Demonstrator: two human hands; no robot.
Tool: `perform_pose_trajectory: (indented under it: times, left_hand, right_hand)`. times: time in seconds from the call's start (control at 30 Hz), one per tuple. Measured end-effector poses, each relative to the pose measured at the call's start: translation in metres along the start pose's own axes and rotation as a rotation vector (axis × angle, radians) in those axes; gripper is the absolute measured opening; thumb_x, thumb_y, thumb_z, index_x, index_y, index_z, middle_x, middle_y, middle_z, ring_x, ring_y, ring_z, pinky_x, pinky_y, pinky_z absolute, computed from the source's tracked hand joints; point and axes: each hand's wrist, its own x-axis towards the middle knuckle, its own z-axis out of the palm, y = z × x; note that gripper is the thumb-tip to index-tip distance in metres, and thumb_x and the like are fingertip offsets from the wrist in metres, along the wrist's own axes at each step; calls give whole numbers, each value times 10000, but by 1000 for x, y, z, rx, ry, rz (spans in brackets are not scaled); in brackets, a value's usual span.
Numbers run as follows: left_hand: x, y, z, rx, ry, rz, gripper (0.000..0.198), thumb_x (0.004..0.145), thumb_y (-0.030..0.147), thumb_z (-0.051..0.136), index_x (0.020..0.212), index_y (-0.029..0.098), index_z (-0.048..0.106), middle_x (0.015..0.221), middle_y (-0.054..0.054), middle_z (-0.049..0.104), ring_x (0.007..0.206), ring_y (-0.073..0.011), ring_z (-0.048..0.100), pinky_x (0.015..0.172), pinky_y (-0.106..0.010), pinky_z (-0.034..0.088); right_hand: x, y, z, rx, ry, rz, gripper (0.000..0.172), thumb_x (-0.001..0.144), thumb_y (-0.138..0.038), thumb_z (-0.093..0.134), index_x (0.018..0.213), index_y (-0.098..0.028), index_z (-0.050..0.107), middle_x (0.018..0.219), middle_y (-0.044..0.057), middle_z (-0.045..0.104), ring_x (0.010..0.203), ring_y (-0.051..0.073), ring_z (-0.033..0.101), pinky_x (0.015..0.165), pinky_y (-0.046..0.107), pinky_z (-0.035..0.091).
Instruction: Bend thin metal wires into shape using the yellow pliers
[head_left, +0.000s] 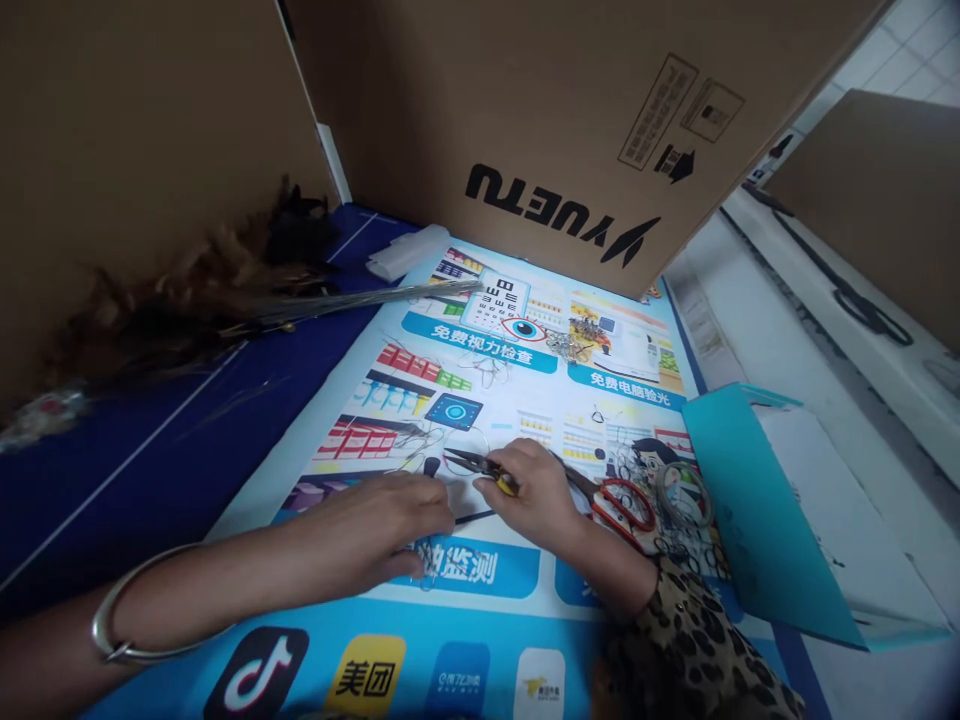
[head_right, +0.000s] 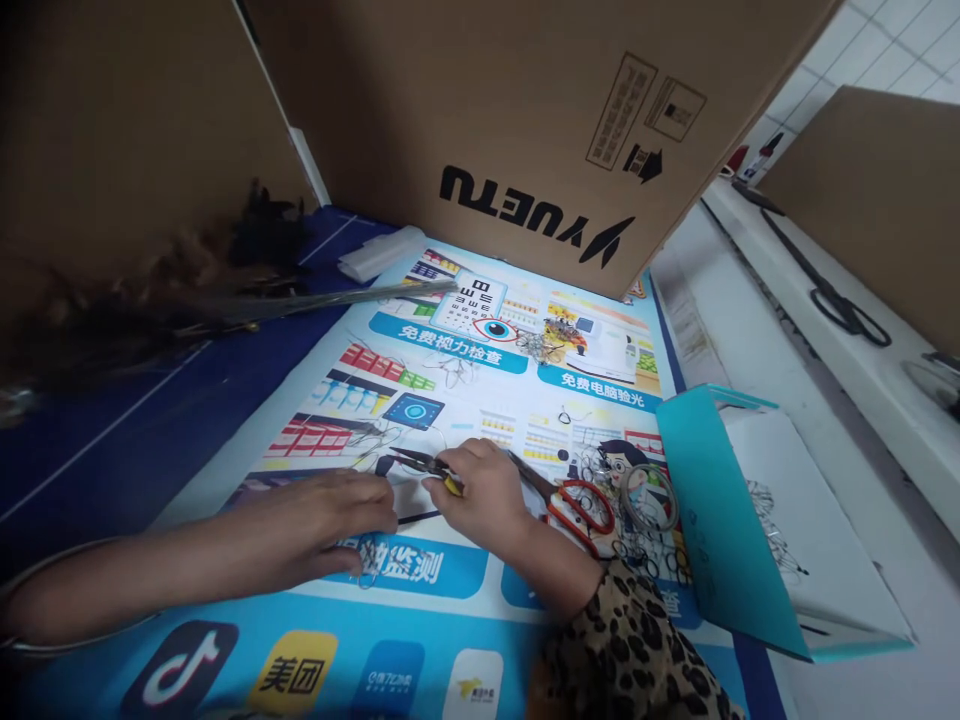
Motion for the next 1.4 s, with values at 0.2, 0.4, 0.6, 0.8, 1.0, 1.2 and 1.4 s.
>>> perform_pose_trajectory:
  times: [0.2, 0.4, 0.6, 0.8, 1.0, 1.2, 1.4]
  left_hand:
    - [3, 6, 1, 35, -29, -18, 117, 807, 145, 632, 889, 222, 664, 932, -34, 643, 888, -233, 598, 756, -292, 396]
    - [1, 6, 7, 50, 12, -33, 128, 806, 152, 622, 892, 238, 661, 923, -29, 644, 887, -238, 605, 754, -297, 408]
    - [1, 5, 14, 16, 132, -32, 86, 809, 198, 628, 874, 242, 665, 915, -44, 665, 917, -248, 618, 795, -312, 423]
    - [4, 11, 9, 38, 140, -40, 66, 781, 179, 635, 810, 227, 670, 877, -47, 688, 894, -255, 634, 756, -308, 431]
    - [3, 19, 4, 79, 147, -31, 86, 771, 162, 652, 827, 225, 667, 893, -44, 700, 887, -251, 641, 746, -297, 440]
    - [-5, 19, 6, 208, 145, 76, 97, 796, 137, 661, 856, 213, 662, 910, -46, 693, 865, -251, 643, 731, -298, 430]
    - [-5, 16, 10, 365, 95, 189, 193, 849, 56, 549, 743, 202, 615, 787, -31, 671, 726, -218, 614, 696, -315, 406]
  right_hand:
    - [2, -1, 2, -37, -28, -16, 193, 834, -352, 623, 947, -201, 665, 877, 54, 638, 879, 202, 579, 794, 309, 448]
    - [3, -3, 1, -100, -76, -44, 179, 840, -355, 617, 937, -210, 659, 867, 47, 631, 868, 198, 571, 793, 310, 439]
    - [3, -2, 1, -143, -84, -71, 184, 841, -343, 617, 952, -202, 659, 867, 53, 632, 862, 201, 573, 781, 312, 443]
    - [1, 0, 2, -134, -41, -78, 204, 837, -334, 617, 989, -204, 657, 889, 62, 637, 872, 210, 573, 779, 320, 451]
    - [1, 2, 4, -141, -31, -85, 200, 834, -333, 629, 982, -203, 657, 888, 55, 641, 871, 209, 572, 776, 323, 450]
    - [1, 5, 5, -175, -38, -99, 221, 838, -349, 631, 1000, -201, 655, 907, 53, 642, 890, 203, 579, 795, 317, 447]
    - [0, 7, 7, -169, -46, -102, 230, 829, -369, 640, 991, -208, 658, 909, 56, 646, 896, 217, 575, 812, 330, 434]
